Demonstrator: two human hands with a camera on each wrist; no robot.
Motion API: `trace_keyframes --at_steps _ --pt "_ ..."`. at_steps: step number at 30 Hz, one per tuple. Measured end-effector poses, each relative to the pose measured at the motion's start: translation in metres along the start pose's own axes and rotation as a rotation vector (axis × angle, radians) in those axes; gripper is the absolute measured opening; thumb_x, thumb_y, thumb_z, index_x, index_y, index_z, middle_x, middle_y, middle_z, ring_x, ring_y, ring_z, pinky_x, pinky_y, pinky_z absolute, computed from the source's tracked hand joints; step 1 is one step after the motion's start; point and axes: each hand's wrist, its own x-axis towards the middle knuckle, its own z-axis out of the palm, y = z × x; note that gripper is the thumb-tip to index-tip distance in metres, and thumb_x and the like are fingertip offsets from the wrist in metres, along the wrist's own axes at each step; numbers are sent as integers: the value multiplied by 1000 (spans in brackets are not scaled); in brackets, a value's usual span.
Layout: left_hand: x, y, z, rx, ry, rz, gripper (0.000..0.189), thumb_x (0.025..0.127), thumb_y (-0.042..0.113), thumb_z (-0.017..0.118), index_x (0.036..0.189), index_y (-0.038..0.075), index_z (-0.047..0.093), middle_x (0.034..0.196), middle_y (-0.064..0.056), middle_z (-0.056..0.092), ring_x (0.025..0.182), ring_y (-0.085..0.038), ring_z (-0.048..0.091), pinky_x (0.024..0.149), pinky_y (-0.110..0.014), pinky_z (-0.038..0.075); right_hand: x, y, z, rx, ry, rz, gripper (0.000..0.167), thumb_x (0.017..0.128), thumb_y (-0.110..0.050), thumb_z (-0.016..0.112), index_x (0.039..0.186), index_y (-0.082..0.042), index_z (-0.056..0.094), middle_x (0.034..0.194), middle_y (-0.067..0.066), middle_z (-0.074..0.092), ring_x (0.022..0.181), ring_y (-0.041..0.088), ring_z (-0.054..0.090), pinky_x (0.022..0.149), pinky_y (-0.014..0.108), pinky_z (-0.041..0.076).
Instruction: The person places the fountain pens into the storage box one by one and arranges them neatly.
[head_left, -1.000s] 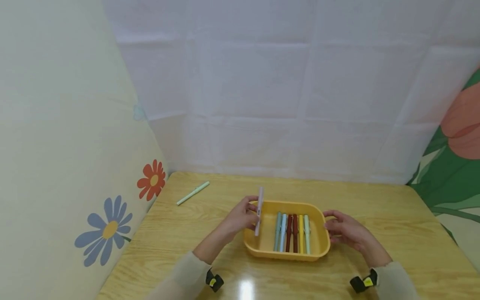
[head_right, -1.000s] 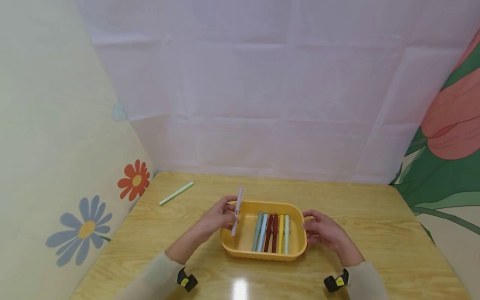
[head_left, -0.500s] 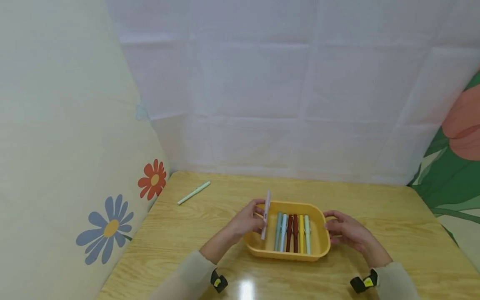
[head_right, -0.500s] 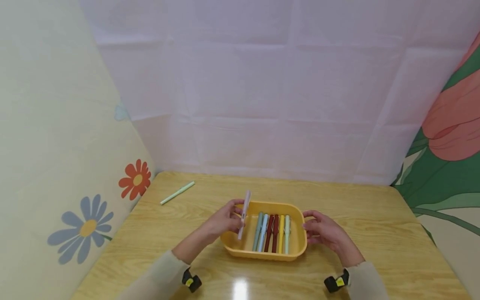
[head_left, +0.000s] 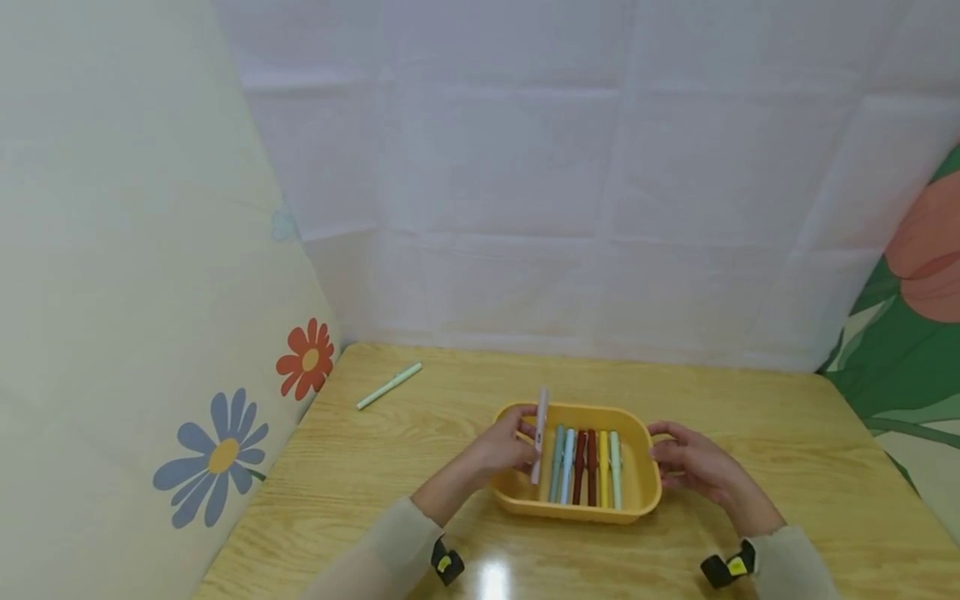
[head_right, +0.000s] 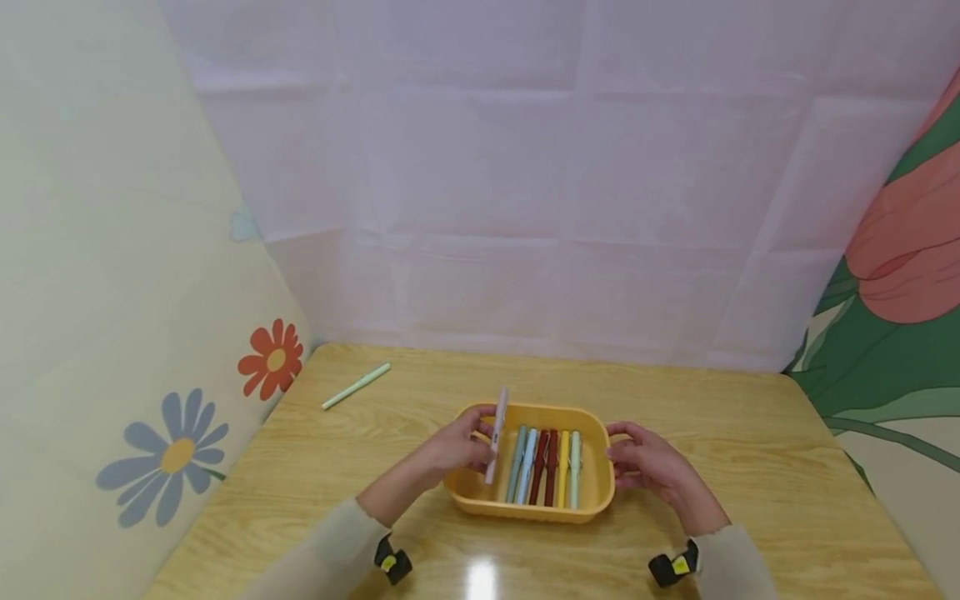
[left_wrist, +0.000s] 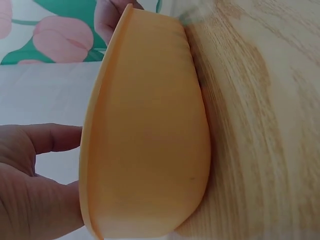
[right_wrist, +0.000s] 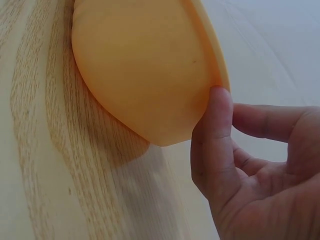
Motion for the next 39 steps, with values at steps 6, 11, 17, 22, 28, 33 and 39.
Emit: trace_keyframes --at_steps 6,11,17,22,28,33,39 --pt "3 1 2 50 -33 -51 74 85 -17 57 153 -3 31 107 -16 48 85 -27 60 72 -40 62 0 1 0 7 -4 3 51 99 -11 59 142 4 37 94 4 65 81 15 62 66 28 59" --pt "2 2 6 89 -38 -80 76 84 -17 56 154 -2 30 107 -17 49 85 -28 61 74 -41 62 0 2 0 4 -1 8 52 99 -11 59 142 4 37 95 4 65 81 15 62 66 28 59" --pt "1 0 9 95 -69 -77 82 81 -19 55 156 -1 28 105 -18 50 85 -32 62 72 -43 62 0 2 0 1 -7 8 51 99 -12 59 142 4 37 93 4 64 81 15 62 66 28 59" --pt "0 -2 11 101 -92 -67 83 81 -19 55 156 0 27 105 -20 52 82 -29 61 68 -40 62 -1 0 0 8 -8 11 51 98 -12 60 142 4 37 94 4 65 81 15 62 66 28 59" --pt "1 0 14 155 -94 -59 85 77 -20 56 155 -2 28 100 -21 55 78 -29 63 65 -40 62 0 0 -1 11 -11 17 53 98 -13 60 143 3 37 95 4 65 82 15 62 67 28 60" --pt "3 1 15 214 -99 -75 84 76 -20 57 154 -2 30 96 -19 58 77 -27 64 65 -40 63 0 1 -1 10 -16 17 54 99 -14 61 143 2 36 96 4 65 83 15 62 67 28 60" --pt "4 2 15 280 -113 -100 80 80 -19 58 154 -2 32 94 -19 59 79 -27 64 67 -40 62 1 1 -1 7 -19 15 54 99 -14 60 144 2 36 96 4 65 83 16 62 67 29 60"
